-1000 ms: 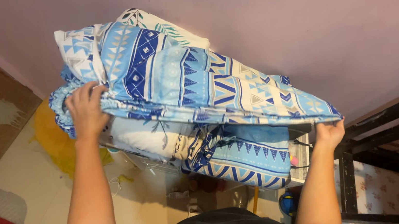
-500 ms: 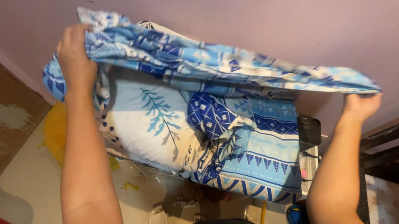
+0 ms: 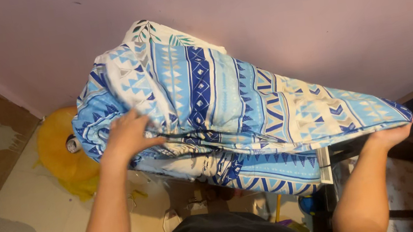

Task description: The person folds multiple blue and white patterned sheets and pillowcases by hand, aligning edges and making repeated folds. The folded items are stacked on a small white cabinet next to a bed. The person also briefly handles a light-colored cloth at the end.

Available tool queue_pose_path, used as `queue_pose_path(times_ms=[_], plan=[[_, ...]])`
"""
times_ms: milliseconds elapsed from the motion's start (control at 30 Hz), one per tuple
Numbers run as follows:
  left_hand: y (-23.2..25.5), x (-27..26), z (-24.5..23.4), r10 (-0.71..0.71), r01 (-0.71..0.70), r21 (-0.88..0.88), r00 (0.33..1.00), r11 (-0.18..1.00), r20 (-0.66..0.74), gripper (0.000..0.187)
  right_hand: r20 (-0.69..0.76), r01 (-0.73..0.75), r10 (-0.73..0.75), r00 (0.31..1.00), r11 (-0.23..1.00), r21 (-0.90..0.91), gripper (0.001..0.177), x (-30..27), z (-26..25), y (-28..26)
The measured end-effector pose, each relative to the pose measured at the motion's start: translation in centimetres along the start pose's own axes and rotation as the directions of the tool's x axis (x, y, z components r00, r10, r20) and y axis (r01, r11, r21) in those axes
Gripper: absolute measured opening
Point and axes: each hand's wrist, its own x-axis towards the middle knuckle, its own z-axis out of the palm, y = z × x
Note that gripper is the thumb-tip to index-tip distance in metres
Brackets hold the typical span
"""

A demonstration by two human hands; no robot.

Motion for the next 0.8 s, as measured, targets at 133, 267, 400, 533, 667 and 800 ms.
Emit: queue_pose_path(times_ms=[133,267,400,533,667,800], plan=[[5.4,3.9,4.1,0.223,-0.261,-0.036,0.881,0.965,-0.416,0.056,0.074,0.045,-0.047,0.996,0.999,0.019,0.061,0.2,2.5,0.2],[8.5,6.0,9.6,0.429,-0.444,0.068,0.8,0.894,-0.419,0.071,0.203,0.017,-0.032,0.979,0.997,0.073,0.063,0.4,11.4,0.6],[5.4,5.6,10.5,0.456,-0.408,-0.457,0.89,0.79,-0.005,0.075,0.449,-0.107,0.106,0.887,0.994,-0.023,0.053,-2.4,24.9,5.3],[-1.2,2.8,5.4,0.367,-0.164,-0.966,0.927,0.2,-0.081,0.081,0.841,0.177,-0.001,0.541,0.978,-0.112,0.04,-9.1,36.4,14.8],[-9.5,-2.6,-1.1,0.075,-0.132,-0.894,0.981,-0.428,-0.181,0.107,0.612,-0.258,0.468,0.638,0.878,-0.403,0.063,-23.3,43.3,30.5],[-17.1,-6.4,-0.9,-0.153,-0.183,-0.747,0.982,-0.64,-0.11,0.108,0.769,-0.212,0.632,-0.093,0.743,-0.635,0.036,-41.9,44.9,40.6]])
